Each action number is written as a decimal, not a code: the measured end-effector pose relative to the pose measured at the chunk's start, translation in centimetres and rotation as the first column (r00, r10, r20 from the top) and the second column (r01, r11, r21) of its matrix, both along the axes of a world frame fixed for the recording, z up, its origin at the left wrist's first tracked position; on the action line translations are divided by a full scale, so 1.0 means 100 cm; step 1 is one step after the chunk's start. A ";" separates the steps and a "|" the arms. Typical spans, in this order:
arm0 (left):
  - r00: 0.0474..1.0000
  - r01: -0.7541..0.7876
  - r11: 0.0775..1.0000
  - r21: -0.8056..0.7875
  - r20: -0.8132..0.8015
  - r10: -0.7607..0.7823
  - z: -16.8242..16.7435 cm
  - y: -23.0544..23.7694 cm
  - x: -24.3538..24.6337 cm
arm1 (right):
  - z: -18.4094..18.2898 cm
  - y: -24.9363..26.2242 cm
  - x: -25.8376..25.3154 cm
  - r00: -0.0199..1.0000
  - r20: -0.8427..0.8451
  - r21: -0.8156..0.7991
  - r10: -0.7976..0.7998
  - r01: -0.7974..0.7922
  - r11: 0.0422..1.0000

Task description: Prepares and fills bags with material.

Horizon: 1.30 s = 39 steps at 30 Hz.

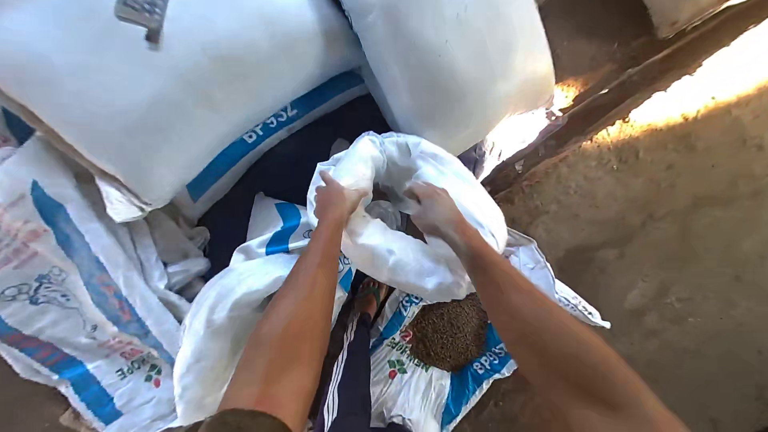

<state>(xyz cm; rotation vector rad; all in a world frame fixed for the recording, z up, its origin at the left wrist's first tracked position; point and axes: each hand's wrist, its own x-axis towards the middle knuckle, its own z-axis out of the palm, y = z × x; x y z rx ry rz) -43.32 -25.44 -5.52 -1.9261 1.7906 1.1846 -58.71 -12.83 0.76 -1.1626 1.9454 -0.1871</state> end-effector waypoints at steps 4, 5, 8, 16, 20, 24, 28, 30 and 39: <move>0.983 -0.027 0.998 0.064 -0.178 0.038 -0.023 0.024 0.037 | -0.129 -0.067 -0.001 0.946 0.098 0.411 0.310 -0.322 0.853; 0.944 -0.136 0.986 0.101 -0.289 0.160 -0.018 0.031 0.052 | -0.157 -0.067 0.004 0.945 0.118 0.444 0.306 -0.326 0.835; 0.717 -0.397 0.899 0.187 -0.548 0.430 0.020 0.041 0.083 | -0.231 -0.039 0.028 0.971 0.130 0.296 0.203 -0.233 0.926; 0.629 -0.506 0.836 0.212 -0.572 0.526 0.029 0.026 0.089 | -0.223 -0.059 0.068 0.958 0.163 0.370 -0.235 0.161 0.915; 0.672 -0.517 0.829 0.214 -0.498 0.548 0.026 0.023 0.094 | -0.258 -0.054 0.089 0.979 0.077 0.389 -0.188 0.144 0.910; 0.663 -0.521 0.824 0.220 -0.504 0.554 0.023 0.026 0.102 | -0.290 -0.001 0.086 0.993 -0.064 0.344 -0.102 0.118 0.932; 0.739 -0.508 0.847 0.158 -0.424 0.523 0.024 0.030 0.102 | -0.215 0.001 0.066 0.991 0.065 0.613 -0.114 0.050 0.788; 0.773 -0.474 0.875 0.097 -0.430 0.467 0.025 0.035 0.108 | -0.193 0.000 0.055 0.977 0.206 0.640 0.049 -0.173 0.749; 0.404 -0.815 0.441 0.376 -0.176 0.898 0.104 0.156 0.068 | -0.070 0.002 0.032 0.926 0.372 0.392 0.065 -0.221 0.893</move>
